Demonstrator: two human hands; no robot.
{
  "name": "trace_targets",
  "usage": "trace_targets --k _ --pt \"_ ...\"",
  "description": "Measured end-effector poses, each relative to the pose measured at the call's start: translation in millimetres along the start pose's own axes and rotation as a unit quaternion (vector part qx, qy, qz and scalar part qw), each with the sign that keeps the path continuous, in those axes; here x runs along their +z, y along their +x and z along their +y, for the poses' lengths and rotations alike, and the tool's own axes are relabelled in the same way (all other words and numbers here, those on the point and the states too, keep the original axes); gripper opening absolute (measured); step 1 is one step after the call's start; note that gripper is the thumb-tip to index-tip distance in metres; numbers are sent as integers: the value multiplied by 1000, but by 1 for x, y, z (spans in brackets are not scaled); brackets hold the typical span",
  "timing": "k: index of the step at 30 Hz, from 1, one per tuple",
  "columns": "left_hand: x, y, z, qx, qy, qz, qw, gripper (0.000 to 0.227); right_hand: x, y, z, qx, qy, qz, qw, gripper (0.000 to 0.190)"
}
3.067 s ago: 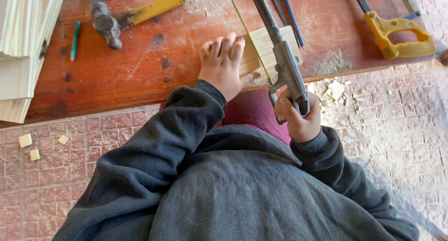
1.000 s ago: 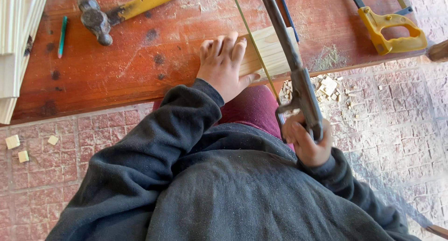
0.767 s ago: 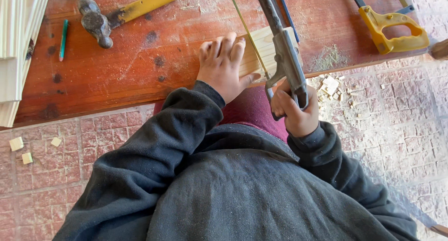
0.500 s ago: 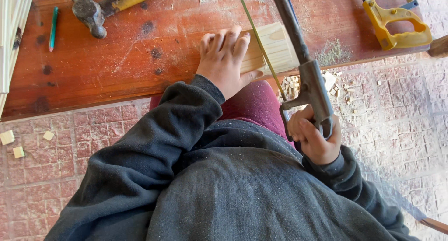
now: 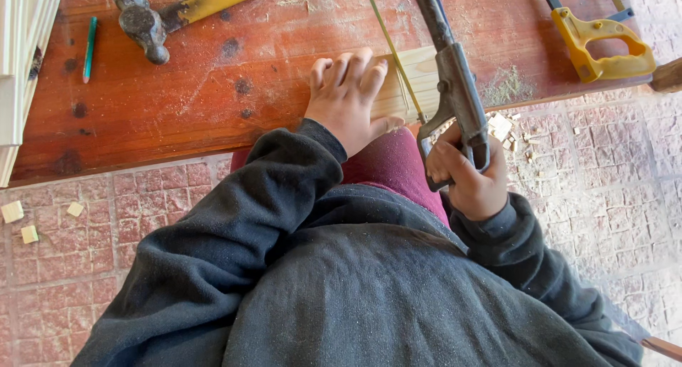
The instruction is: The person uses a yellow-handled hacksaw to cut a small wooden plank on a workbench. They then switch to a black-handled hacksaw and continue cutting the same plank, producing wood shavings.
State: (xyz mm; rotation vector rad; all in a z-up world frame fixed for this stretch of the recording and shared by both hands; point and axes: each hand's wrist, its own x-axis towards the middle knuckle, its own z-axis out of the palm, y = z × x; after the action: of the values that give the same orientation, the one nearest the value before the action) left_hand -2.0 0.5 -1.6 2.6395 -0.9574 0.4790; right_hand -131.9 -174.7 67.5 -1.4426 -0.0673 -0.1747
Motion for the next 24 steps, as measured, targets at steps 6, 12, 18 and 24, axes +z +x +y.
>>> trace_targets --k 6,12,18,24 --pt "-1 4 -1 0 -6 13 1000 86 11 9 5 -16 0 15 1000 24" --pt "4 7 -7 -13 -2 32 999 85 14 16 12 -79 -21 16 997 24" --pt "-10 11 -14 -26 -27 24 999 97 6 15 26 -140 -27 15 990 26" --pt "-9 9 -24 -4 -23 26 999 109 -3 11 33 -225 -16 12 974 29"
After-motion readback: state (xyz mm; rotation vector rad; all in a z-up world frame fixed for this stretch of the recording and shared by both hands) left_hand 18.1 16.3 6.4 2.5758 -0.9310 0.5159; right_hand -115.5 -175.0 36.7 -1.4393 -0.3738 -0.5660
